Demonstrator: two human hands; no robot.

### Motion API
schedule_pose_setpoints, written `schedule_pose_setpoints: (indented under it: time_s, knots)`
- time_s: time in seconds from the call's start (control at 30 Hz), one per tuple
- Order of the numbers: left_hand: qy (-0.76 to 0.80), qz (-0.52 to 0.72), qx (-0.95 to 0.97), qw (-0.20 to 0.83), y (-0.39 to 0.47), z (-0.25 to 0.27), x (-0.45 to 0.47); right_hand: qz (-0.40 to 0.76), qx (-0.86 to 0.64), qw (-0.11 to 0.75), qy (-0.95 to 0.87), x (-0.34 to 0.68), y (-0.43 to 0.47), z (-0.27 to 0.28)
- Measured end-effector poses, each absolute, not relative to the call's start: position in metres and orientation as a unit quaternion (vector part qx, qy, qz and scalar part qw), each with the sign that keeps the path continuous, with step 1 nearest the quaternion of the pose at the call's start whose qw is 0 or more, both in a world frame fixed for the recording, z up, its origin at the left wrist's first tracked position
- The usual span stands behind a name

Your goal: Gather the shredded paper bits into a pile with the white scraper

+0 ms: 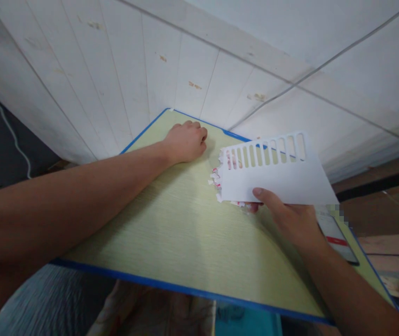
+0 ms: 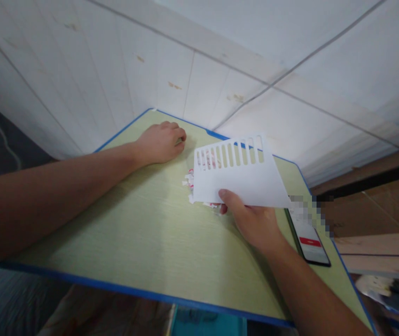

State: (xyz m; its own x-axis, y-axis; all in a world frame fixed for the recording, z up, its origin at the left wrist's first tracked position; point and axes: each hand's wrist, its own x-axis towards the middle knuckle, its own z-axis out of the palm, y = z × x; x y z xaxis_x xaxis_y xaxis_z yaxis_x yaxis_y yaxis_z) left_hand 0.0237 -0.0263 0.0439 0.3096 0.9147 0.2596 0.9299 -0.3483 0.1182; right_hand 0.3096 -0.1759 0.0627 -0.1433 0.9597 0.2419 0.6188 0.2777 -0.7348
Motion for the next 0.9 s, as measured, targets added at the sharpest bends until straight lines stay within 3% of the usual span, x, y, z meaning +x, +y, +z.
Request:
schedule_pose_setpoints:
  time_s: [0.2,0.9]
  knots:
    - [-0.571,-0.131,-0.81,0.031,-0.0264,0.0442,0.0239,0.288,-0.531,0.369,-0.707,0.3121,-0.1787,0.0652]
    - [-0.577,-0.148,-0.803,0.027,-0.0184,0.0359,0.0223,0.244,-0.536,0.349,-0.729,0.3079,-0.1805,0.0656]
